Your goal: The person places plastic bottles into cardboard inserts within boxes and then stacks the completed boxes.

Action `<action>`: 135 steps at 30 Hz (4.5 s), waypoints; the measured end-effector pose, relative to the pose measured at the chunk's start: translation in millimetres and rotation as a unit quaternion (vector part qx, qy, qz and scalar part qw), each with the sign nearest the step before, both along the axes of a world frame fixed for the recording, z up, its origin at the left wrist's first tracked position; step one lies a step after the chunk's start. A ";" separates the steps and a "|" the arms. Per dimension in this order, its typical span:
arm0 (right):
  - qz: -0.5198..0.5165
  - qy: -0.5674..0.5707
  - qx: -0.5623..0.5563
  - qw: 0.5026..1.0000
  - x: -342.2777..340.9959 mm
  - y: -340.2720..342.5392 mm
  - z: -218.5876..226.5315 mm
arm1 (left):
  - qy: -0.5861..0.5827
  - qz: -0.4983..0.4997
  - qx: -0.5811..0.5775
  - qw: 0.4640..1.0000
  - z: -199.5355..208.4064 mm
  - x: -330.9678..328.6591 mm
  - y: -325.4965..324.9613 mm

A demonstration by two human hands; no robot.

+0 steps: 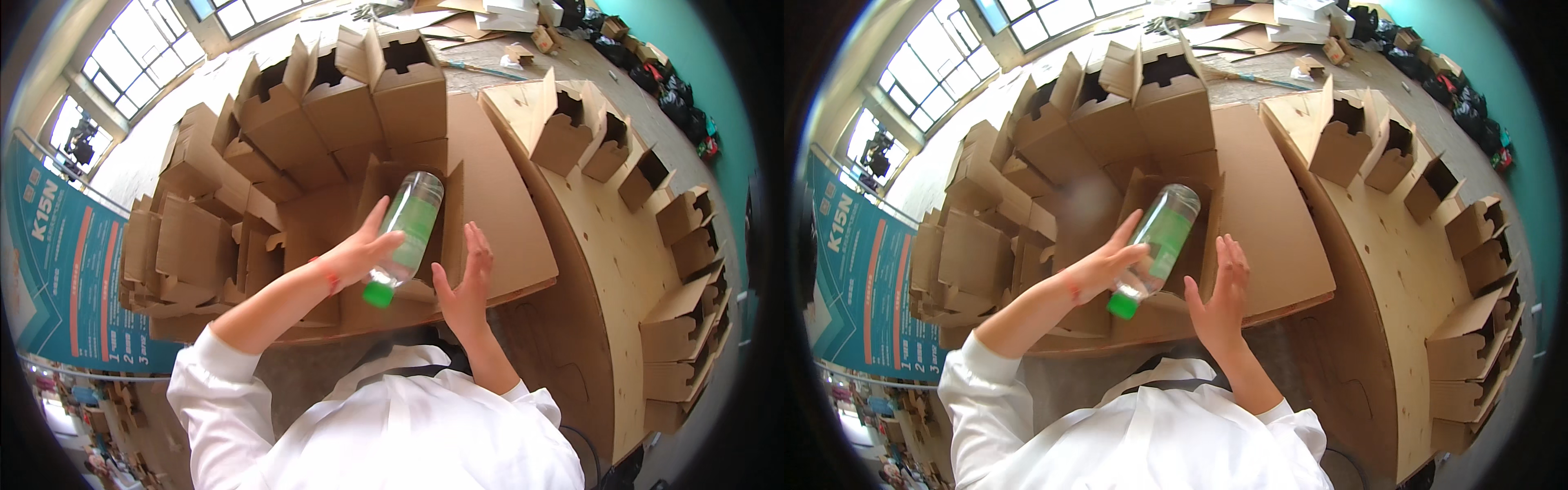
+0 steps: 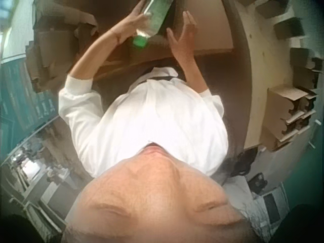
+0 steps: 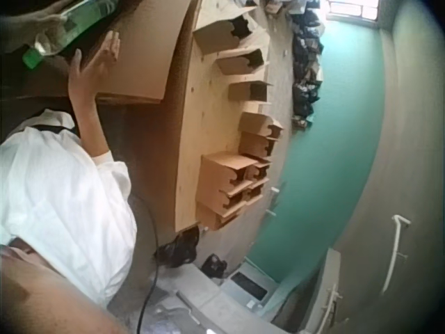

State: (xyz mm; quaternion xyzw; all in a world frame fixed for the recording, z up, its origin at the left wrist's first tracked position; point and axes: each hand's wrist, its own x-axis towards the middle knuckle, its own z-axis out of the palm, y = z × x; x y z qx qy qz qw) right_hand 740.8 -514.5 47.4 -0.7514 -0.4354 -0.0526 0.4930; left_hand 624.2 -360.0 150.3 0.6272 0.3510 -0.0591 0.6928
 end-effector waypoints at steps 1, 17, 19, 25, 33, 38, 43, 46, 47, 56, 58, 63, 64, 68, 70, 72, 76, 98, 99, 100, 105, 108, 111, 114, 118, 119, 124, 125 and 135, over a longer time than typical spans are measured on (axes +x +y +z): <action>0.008 0.029 -0.001 1.000 1.6 -1.0 -4.1 | 0.051 -0.035 0.102 0.993 -18.6 21.6 5.2; 0.050 0.193 0.005 0.980 10.5 -9.5 -27.0 | 0.225 -0.292 0.344 0.864 -149.5 103.4 39.8; 0.053 0.177 0.007 0.983 13.4 -9.3 -23.6 | 0.295 -0.290 0.359 0.837 -149.5 115.4 29.3; 0.036 0.142 0.011 0.989 31.6 -15.5 -19.4 | 0.374 -0.160 0.296 0.864 -156.7 147.0 1.5; 0.043 0.140 0.006 0.989 24.1 -17.1 -15.5 | 0.358 -0.216 0.382 0.824 -176.3 122.4 16.0; 0.023 0.134 -0.012 0.991 45.7 -28.0 -15.4 | -0.031 -0.084 0.622 0.778 -70.2 107.2 -2.2; 0.107 0.072 -0.032 0.991 27.9 -26.0 -8.8 | -0.093 -0.033 0.758 0.645 -68.5 92.7 54.5; 0.102 0.014 -0.034 0.994 12.8 -17.2 -7.8 | 0.015 -0.125 0.678 0.724 -85.6 92.9 75.0; 0.088 -0.014 -0.066 0.994 15.5 -14.1 -21.7 | 0.059 -0.190 0.617 0.761 -76.4 96.8 69.4; 0.179 -0.075 -0.144 0.970 2.8 3.7 -26.9 | -0.195 -0.067 0.566 0.798 -149.4 102.6 59.1; 0.173 -0.119 -0.181 0.961 6.6 6.0 -40.9 | -0.232 -0.036 0.564 0.792 -164.1 103.9 52.6; 0.174 -0.131 -0.195 0.956 11.7 2.3 -46.5 | -0.107 0.100 0.519 0.842 -173.2 87.3 69.3; 0.180 -0.125 -0.185 0.958 11.7 3.4 -46.7 | -0.084 0.137 0.424 0.891 -163.7 72.4 67.3; 0.163 0.009 -0.009 0.987 13.5 -1.2 -43.1 | -0.097 0.134 -0.204 0.965 -164.9 37.1 51.2; 0.113 0.160 0.056 0.979 9.9 -6.7 -58.9 | -0.137 0.141 -0.213 0.957 -180.0 35.5 36.2; 0.081 0.219 0.106 0.966 19.0 -10.3 -66.7 | -0.144 0.139 -0.198 0.959 -181.7 53.3 25.2; 0.032 0.191 0.131 0.972 79.3 -35.6 -66.5 | -0.148 0.126 -0.144 0.970 -180.9 112.1 -20.3; -0.149 -0.226 0.025 0.962 42.3 -15.5 -19.5 | -0.215 0.177 0.517 0.809 -64.6 -45.8 -28.4; -0.067 -0.181 0.013 0.981 15.1 -1.5 -20.6 | -0.148 0.232 0.604 0.748 -53.2 -77.2 -14.2; 0.052 -0.116 -0.003 0.992 -12.2 13.9 -17.8 | -0.088 0.296 0.642 0.701 -54.9 -108.5 -2.0; 0.332 0.237 -0.110 0.906 -113.7 73.2 -23.5 | 0.053 0.296 0.457 0.837 -123.3 -206.3 9.8; 0.352 0.296 -0.092 0.883 -130.5 87.1 -46.4 | 0.060 0.283 0.426 0.857 -111.5 -193.7 2.1; 0.340 0.206 -0.087 0.914 -113.0 84.2 -44.2 | 0.025 0.293 0.379 0.878 -121.4 -169.7 5.4; 0.277 0.095 -0.101 0.951 -78.1 75.2 -18.5 | -0.106 0.234 0.494 0.831 -167.1 -137.8 6.9; 0.168 0.077 -0.098 0.978 -24.3 65.8 -31.1 | -0.062 0.229 0.555 0.797 -117.6 -138.2 19.3; 0.151 0.085 -0.092 0.981 -13.9 62.5 -39.0 | -0.017 0.267 0.605 0.750 -113.2 -153.9 33.9; 0.117 0.095 -0.080 0.985 -7.4 57.6 -52.7 | 0.238 0.271 0.513 0.779 -129.5 -244.6 84.4; 0.119 0.089 -0.081 0.986 -10.1 58.8 -51.6 | 0.225 0.271 0.534 0.769 -137.6 -247.8 85.3; 0.101 0.034 -0.070 0.992 -18.0 63.0 -47.8 | 0.072 0.145 0.594 0.788 -145.3 -209.2 13.0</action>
